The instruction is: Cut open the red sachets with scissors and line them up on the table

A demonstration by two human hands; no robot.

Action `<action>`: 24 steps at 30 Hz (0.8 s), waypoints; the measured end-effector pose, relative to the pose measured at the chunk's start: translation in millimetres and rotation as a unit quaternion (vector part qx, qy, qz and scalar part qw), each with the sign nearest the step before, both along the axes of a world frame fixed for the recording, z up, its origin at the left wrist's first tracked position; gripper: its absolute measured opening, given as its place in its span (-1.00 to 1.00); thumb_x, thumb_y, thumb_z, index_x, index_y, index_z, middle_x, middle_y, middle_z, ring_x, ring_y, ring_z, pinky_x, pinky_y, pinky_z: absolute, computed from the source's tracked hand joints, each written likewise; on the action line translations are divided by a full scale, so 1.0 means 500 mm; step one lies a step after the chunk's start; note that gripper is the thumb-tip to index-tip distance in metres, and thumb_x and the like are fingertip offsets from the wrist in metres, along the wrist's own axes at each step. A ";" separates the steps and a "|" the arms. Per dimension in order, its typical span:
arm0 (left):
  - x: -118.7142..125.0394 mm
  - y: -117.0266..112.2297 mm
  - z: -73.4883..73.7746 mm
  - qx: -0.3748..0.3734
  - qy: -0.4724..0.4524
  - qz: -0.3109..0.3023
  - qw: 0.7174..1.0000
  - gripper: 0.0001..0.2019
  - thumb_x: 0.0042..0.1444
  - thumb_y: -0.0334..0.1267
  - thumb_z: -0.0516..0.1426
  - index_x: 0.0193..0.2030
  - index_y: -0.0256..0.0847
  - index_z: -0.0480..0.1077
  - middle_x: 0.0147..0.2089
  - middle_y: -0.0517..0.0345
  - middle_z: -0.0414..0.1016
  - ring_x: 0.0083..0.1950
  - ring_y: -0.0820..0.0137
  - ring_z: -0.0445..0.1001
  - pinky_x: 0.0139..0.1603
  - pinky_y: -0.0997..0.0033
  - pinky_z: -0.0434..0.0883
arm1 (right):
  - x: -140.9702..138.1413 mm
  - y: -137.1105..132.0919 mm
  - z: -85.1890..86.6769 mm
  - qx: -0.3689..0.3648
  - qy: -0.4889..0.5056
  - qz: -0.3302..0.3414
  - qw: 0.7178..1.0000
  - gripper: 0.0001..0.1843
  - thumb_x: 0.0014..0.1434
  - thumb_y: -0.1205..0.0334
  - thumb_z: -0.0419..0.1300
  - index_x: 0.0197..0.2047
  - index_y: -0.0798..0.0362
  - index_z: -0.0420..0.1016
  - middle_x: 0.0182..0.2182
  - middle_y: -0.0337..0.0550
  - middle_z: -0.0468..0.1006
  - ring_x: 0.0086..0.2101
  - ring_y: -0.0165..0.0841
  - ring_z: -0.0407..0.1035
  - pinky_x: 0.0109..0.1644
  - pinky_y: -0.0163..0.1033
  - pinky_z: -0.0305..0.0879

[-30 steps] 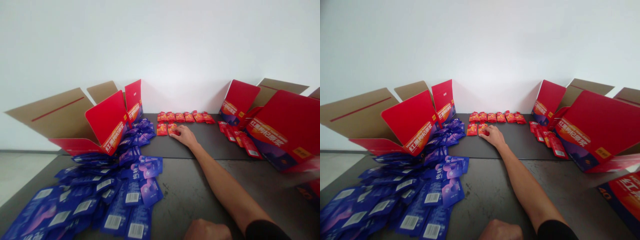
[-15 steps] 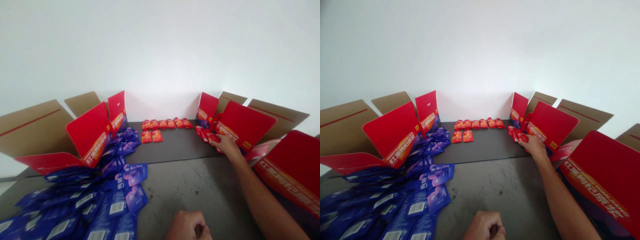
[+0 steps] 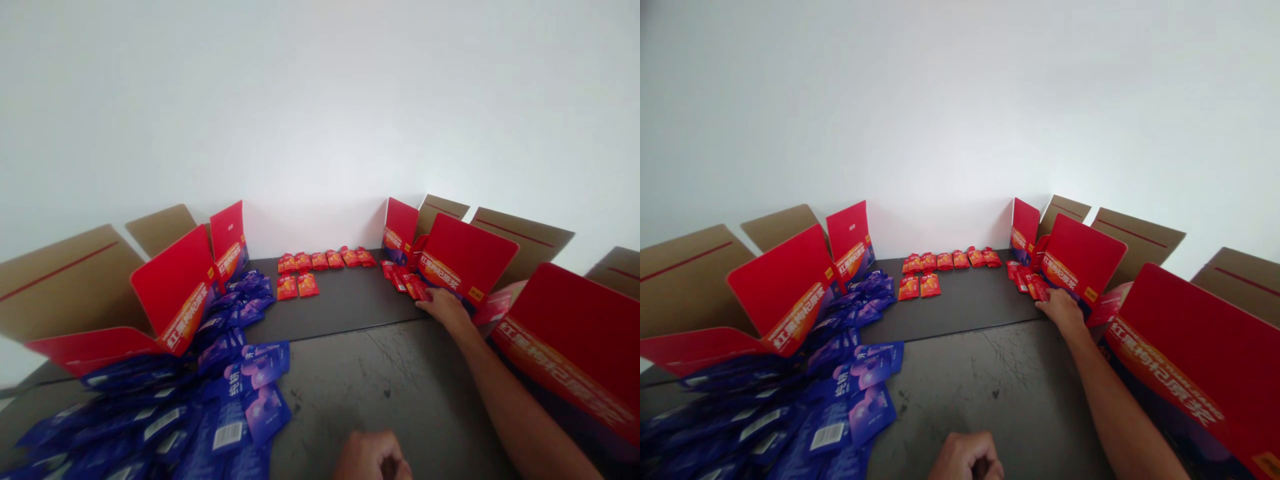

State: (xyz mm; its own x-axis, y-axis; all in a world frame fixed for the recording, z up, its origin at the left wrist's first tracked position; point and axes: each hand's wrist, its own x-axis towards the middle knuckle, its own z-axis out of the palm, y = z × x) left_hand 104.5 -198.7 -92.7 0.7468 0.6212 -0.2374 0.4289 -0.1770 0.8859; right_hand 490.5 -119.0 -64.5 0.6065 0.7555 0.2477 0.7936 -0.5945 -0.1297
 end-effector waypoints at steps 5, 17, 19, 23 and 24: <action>-0.004 0.003 -0.009 0.002 -0.016 -0.004 1.000 -0.81 -0.08 -0.45 0.15 -0.57 -0.17 0.21 -0.63 0.36 0.15 -0.57 0.52 0.14 -0.52 0.47 0.02 | -0.015 -0.003 0.022 0.018 -0.004 0.003 1.000 -0.66 0.27 0.12 0.22 0.03 -0.02 0.71 -0.12 0.01 0.72 -0.08 -0.11 0.61 -0.06 -0.16 0.44; -0.006 -0.001 0.023 -0.021 -0.024 -0.006 0.999 -0.77 -0.08 -0.50 0.15 -0.58 -0.18 0.19 -0.60 0.36 0.22 -0.55 0.54 0.20 -0.54 0.50 0.04 | -0.182 0.070 0.112 0.324 0.336 0.161 0.869 -0.46 0.10 -0.09 0.35 0.06 0.06 0.69 -0.17 -0.11 0.73 -0.20 -0.18 0.62 -0.18 -0.20 0.56; -0.008 0.001 0.021 -0.028 -0.031 -0.011 0.999 -0.79 -0.07 -0.46 0.16 -0.57 -0.19 0.21 -0.57 0.34 0.25 -0.53 0.54 0.23 -0.54 0.52 0.07 | -0.243 0.128 0.099 0.332 0.465 0.197 0.797 -0.39 0.04 -0.11 0.40 0.08 0.07 0.67 -0.09 -0.10 0.71 -0.20 -0.22 0.61 -0.17 -0.18 0.59; -0.006 0.009 -0.007 -0.025 -0.043 -0.028 0.998 -0.86 -0.04 -0.39 0.22 -0.52 -0.22 0.33 -0.50 0.31 0.32 -0.47 0.51 0.32 -0.48 0.55 0.14 | -0.323 0.252 0.057 0.340 0.511 0.182 0.768 -0.42 -0.01 -0.09 0.41 -0.01 0.13 0.68 -0.16 -0.06 0.71 -0.19 -0.21 0.60 -0.13 -0.16 0.57; -0.003 0.012 -0.019 -0.023 -0.039 -0.035 0.998 -0.88 -0.02 -0.36 0.24 -0.50 -0.22 0.38 -0.48 0.30 0.35 -0.45 0.50 0.34 -0.46 0.55 0.16 | -0.332 0.278 0.045 0.337 0.507 0.173 0.774 -0.46 -0.01 -0.07 0.41 -0.05 0.15 0.69 -0.19 -0.06 0.71 -0.18 -0.20 0.60 -0.11 -0.16 0.56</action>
